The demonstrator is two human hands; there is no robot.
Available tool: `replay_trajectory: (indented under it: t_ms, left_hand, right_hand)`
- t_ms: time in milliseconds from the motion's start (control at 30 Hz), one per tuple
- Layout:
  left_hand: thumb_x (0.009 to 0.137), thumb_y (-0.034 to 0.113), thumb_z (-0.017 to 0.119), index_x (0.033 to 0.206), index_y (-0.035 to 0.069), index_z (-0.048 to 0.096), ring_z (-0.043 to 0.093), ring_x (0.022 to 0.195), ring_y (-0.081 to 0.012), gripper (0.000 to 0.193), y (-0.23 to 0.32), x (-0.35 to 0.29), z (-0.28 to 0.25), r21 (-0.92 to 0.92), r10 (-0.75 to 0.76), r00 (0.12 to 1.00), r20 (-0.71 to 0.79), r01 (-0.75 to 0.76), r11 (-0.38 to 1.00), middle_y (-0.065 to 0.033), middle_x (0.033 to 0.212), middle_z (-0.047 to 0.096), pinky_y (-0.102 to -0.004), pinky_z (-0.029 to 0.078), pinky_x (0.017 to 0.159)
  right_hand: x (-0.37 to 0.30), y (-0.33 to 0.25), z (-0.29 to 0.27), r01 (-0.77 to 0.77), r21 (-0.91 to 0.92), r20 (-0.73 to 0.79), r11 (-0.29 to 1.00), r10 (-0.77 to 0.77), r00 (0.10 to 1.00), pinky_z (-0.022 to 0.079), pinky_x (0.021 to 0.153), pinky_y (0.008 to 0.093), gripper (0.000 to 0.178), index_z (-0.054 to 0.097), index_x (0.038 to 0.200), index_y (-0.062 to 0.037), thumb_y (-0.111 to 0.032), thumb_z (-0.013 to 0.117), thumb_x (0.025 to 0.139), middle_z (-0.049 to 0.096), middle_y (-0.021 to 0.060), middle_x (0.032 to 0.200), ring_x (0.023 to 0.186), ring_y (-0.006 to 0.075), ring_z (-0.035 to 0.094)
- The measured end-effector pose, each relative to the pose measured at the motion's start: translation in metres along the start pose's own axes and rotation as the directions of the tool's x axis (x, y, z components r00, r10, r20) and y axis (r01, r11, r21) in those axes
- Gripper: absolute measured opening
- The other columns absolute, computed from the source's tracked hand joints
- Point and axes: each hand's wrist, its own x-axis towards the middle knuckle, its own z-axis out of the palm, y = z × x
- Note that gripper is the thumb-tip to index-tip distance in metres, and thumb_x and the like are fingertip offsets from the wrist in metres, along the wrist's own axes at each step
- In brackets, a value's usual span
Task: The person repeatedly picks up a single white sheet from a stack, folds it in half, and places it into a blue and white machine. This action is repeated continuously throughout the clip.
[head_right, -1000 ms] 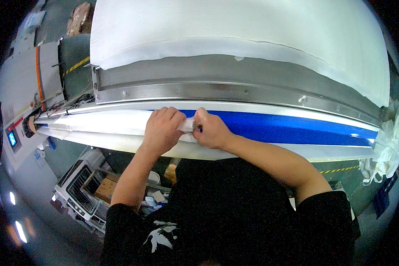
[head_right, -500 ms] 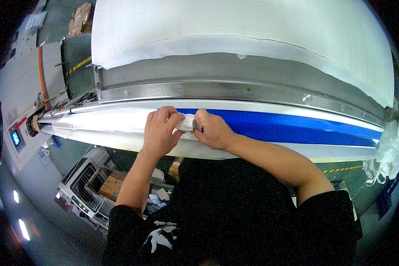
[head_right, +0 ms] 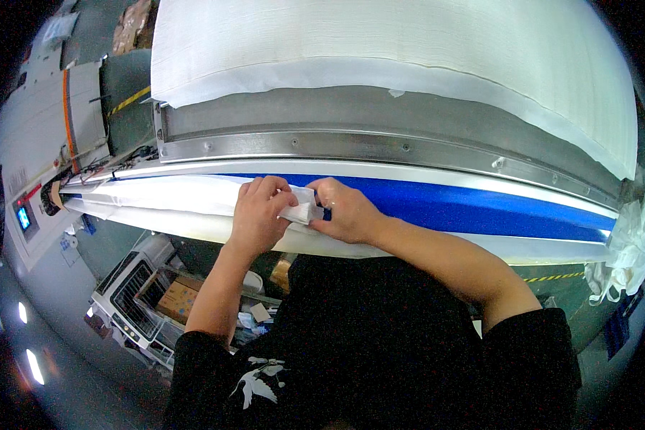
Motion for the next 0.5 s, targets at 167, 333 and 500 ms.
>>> replay_trajectory:
  t_ms: [167, 333, 500]
  left_hand:
    - [0.059, 0.003, 0.075, 0.084, 0.015, 0.065, 0.055, 0.094, -0.0227, 0.029, 0.001, -0.010, -0.013, -0.052, 0.019, 0.999, 0.026, -0.018, 0.999, 0.0004, 0.098, 0.057, -0.0389, 0.041, 0.084]
    - [0.059, 0.005, 0.075, 0.085, 0.015, 0.065, 0.055, 0.096, -0.0234, 0.029, 0.012, -0.003, -0.023, -0.131, 0.062, 0.998, 0.033, -0.057, 0.990, 0.0003, 0.099, 0.057, -0.0389, 0.041, 0.085]
    - [0.063, 0.008, 0.077, 0.087, 0.012, 0.065, 0.055, 0.099, -0.0229, 0.027, 0.012, -0.002, -0.020, -0.194, 0.040, 0.993, 0.109, -0.018, 0.981, -0.0032, 0.099, 0.056, -0.0375, 0.040, 0.088]
  right_hand:
    - [0.023, 0.000, -0.018, -0.077, 0.663, -0.022, 0.745, 0.122, 0.992, 0.042, 0.102, 0.0375, 0.026, 0.037, 0.096, -0.0071, -0.024, 0.056, 0.098, 0.057, 0.0218, 0.124, 0.120, 0.0272, 0.054]
    - [0.051, 0.004, 0.014, -0.484, 0.811, 0.457, 0.329, 0.160, 0.875, 0.047, 0.089, 0.0342, 0.052, 0.053, 0.104, -0.0058, -0.051, 0.027, 0.103, 0.060, 0.0102, 0.102, 0.091, 0.0169, 0.057]
    - [0.035, 0.001, 0.033, -0.599, 0.770, 0.502, 0.218, 0.372, 0.781, 0.047, 0.077, 0.0306, 0.059, 0.059, 0.099, -0.0073, -0.056, 0.026, 0.102, 0.061, 0.0047, 0.092, 0.082, 0.0147, 0.057]
